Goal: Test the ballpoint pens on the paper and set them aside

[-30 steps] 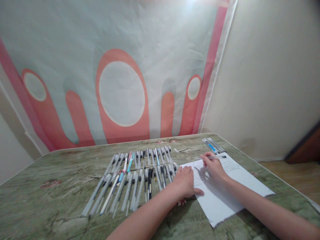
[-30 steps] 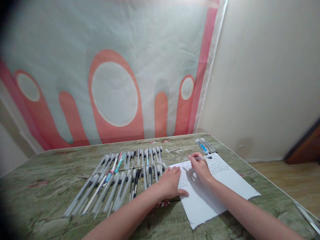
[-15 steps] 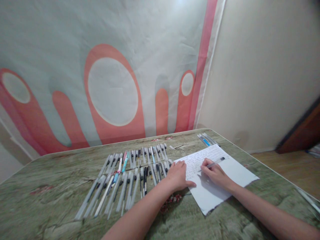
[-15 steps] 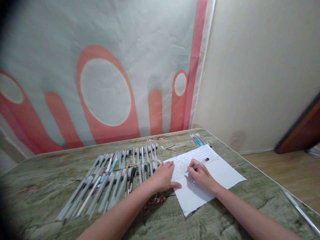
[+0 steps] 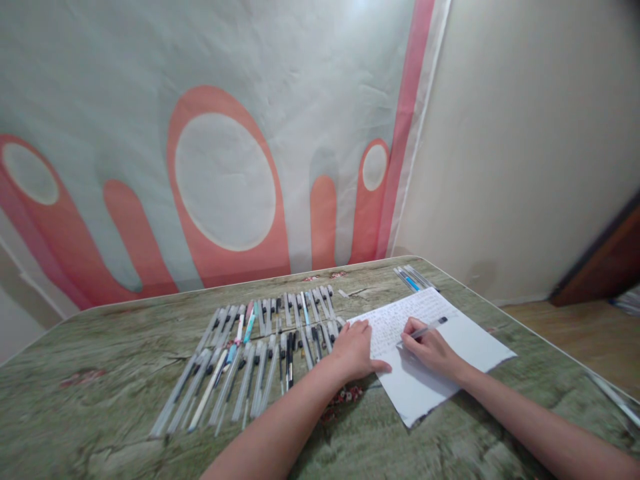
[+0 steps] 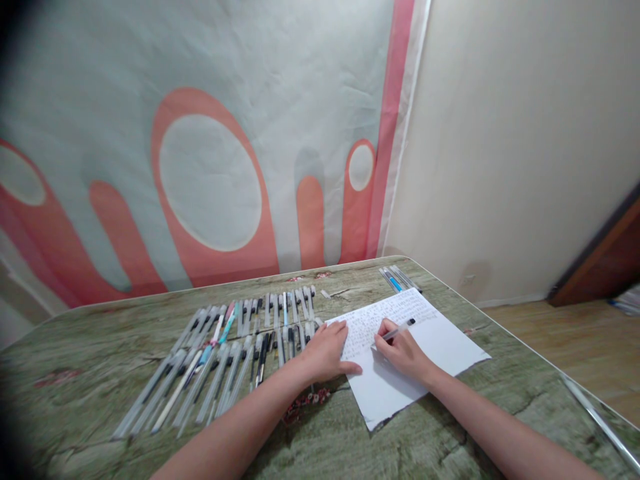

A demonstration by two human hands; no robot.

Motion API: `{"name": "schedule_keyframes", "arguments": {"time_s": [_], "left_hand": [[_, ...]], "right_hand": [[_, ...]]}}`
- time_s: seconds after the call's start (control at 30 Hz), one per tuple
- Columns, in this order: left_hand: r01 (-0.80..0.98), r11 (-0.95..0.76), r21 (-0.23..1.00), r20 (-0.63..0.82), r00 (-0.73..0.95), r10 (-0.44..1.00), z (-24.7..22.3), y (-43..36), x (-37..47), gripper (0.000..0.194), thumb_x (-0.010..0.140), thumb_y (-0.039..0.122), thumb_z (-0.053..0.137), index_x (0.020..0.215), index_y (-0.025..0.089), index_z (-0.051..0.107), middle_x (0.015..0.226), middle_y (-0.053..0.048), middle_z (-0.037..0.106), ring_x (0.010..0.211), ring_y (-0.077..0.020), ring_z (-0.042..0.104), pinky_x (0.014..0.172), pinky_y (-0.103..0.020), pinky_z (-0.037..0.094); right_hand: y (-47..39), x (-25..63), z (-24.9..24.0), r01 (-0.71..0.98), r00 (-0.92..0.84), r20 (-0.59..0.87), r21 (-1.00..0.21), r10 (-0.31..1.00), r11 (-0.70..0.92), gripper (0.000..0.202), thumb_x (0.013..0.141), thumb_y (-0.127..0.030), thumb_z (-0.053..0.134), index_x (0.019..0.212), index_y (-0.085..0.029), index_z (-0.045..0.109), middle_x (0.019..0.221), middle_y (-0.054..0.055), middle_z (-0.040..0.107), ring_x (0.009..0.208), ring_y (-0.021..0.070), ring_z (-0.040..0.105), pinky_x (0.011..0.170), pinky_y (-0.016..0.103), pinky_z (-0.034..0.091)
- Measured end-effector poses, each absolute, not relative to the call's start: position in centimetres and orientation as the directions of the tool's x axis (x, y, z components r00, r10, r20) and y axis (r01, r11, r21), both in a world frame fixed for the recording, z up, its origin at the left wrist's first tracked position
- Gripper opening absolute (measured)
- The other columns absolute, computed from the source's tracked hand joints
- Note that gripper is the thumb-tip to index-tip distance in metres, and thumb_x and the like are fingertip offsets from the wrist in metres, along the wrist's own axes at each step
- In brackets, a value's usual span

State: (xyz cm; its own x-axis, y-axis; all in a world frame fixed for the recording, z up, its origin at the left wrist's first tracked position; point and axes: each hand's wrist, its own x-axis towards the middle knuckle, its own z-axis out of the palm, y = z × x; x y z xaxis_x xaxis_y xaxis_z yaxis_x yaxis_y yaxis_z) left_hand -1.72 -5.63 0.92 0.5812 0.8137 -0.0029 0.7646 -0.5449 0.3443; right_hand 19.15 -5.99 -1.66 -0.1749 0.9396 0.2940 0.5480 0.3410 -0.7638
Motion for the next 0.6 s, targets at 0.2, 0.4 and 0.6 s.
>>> {"name": "schedule_keyframes", "arguments": {"time_s": [0.2,0.4,0.6], "left_hand": [[0.763,-0.537,0.36,-0.006,0.577,0.816,1.12,-5.7,-1.71,0.086,0.057,0.068,0.053,0.122,0.014,0.04,0.135,-0.015,0.031,0.125,-0.0292,0.024,0.103,-0.041,0.015],[0.762,-0.541,0.356,-0.002,0.58,0.815,1.07,-5.68,-1.66,0.088,0.056,0.069,0.052,0.122,0.012,0.039,0.135,-0.016,0.032,0.125,-0.0289,0.025,0.103,-0.039,0.014],[0.759,-0.552,0.345,0.026,0.581,0.814,0.71,-5.58,-1.71,0.087,0.056,0.07,0.051,0.122,0.013,0.039,0.134,-0.015,0.034,0.124,-0.0284,0.027,0.103,-0.039,0.014]], "right_hand": [[-6.01,19.23,-1.65,0.533,-0.177,0.277,-0.78,0.945,0.328,0.014,0.073,-0.027,0.048,0.061,-0.019,0.047,0.055,-0.003,0.048,0.053,0.0124,0.044,0.052,0.024,0.035],[-6.05,19.24,-1.73,0.547,-0.189,0.273,-0.768,0.943,0.332,0.015,0.074,-0.028,0.047,0.062,-0.019,0.046,0.056,-0.003,0.048,0.055,0.0126,0.045,0.054,0.025,0.035],[-6.01,19.21,-1.7,0.535,-0.184,0.261,-0.782,0.948,0.32,0.013,0.073,-0.027,0.048,0.062,-0.019,0.047,0.055,-0.003,0.048,0.053,0.0123,0.044,0.052,0.024,0.034]]}}
